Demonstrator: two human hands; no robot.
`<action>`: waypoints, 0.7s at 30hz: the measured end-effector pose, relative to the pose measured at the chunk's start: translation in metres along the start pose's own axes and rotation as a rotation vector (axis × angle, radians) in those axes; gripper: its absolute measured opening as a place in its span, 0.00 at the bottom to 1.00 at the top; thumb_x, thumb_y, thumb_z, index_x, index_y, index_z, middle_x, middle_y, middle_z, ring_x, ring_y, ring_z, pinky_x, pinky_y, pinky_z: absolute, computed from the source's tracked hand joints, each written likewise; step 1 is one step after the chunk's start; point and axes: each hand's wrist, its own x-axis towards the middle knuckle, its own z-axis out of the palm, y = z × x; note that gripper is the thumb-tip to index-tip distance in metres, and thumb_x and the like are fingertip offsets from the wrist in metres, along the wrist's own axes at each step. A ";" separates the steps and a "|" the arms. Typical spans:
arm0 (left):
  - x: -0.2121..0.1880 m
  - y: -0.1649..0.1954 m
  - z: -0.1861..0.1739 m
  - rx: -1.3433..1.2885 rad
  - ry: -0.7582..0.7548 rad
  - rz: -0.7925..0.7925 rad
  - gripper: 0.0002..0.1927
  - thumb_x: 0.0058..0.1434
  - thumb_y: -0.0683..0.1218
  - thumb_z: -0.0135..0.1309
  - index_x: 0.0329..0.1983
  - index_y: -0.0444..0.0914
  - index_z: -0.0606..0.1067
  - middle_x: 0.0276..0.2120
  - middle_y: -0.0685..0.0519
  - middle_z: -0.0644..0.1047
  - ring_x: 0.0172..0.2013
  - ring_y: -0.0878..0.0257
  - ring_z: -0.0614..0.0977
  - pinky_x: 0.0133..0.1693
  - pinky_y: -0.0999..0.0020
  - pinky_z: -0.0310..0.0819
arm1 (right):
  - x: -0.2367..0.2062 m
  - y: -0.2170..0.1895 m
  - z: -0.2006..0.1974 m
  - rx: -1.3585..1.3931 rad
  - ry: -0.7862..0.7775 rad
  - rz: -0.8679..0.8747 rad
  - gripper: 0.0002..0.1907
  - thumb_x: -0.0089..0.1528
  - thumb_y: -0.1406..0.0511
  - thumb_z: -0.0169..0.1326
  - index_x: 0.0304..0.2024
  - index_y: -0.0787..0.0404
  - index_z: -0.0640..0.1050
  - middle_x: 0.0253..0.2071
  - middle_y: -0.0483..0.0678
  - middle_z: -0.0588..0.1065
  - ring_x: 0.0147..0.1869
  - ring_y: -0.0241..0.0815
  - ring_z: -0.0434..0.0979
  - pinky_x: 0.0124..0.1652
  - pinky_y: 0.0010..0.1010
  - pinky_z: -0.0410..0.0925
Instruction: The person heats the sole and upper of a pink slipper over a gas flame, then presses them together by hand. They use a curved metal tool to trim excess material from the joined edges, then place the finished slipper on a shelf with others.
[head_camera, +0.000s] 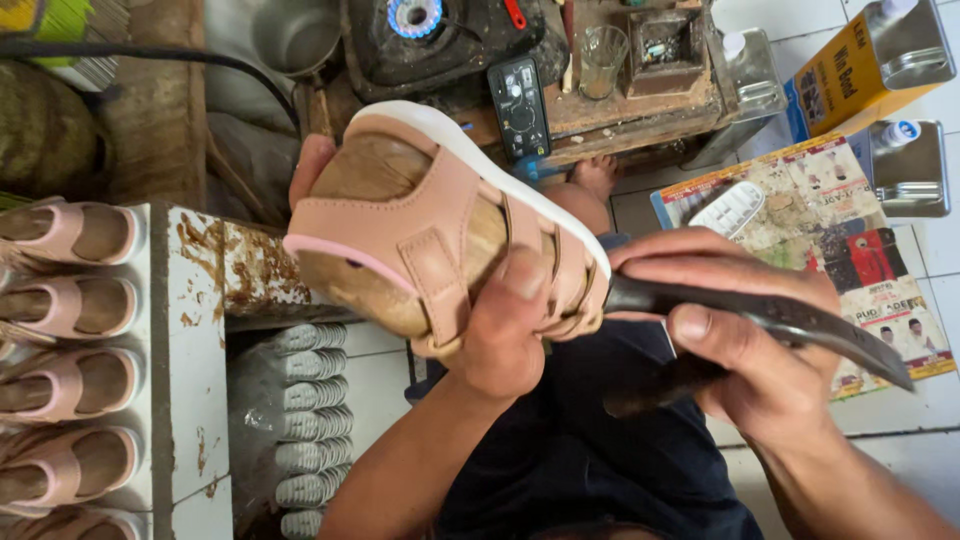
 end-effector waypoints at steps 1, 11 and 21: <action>-0.002 -0.005 -0.003 -0.278 -0.028 -0.184 0.16 0.73 0.38 0.41 0.61 0.28 0.68 0.51 0.47 0.73 0.52 0.59 0.74 0.59 0.64 0.68 | -0.002 0.001 -0.001 -0.018 -0.027 -0.027 0.19 0.59 0.67 0.57 0.48 0.76 0.80 0.49 0.66 0.79 0.52 0.53 0.82 0.54 0.36 0.74; -0.013 0.006 -0.004 0.313 -0.068 0.218 0.24 0.65 0.40 0.51 0.64 0.32 0.63 0.53 0.42 0.69 0.50 0.51 0.72 0.56 0.54 0.68 | 0.006 -0.026 -0.005 -0.054 -0.097 -0.086 0.16 0.63 0.65 0.60 0.46 0.75 0.80 0.49 0.66 0.80 0.49 0.55 0.85 0.51 0.40 0.79; 0.029 0.055 0.029 0.021 0.052 0.493 0.44 0.57 0.40 0.59 0.75 0.43 0.53 0.56 0.36 0.71 0.51 0.50 0.79 0.56 0.57 0.75 | 0.031 -0.037 -0.016 -0.152 -0.319 -0.031 0.15 0.61 0.66 0.58 0.47 0.70 0.81 0.49 0.61 0.81 0.51 0.53 0.87 0.48 0.37 0.81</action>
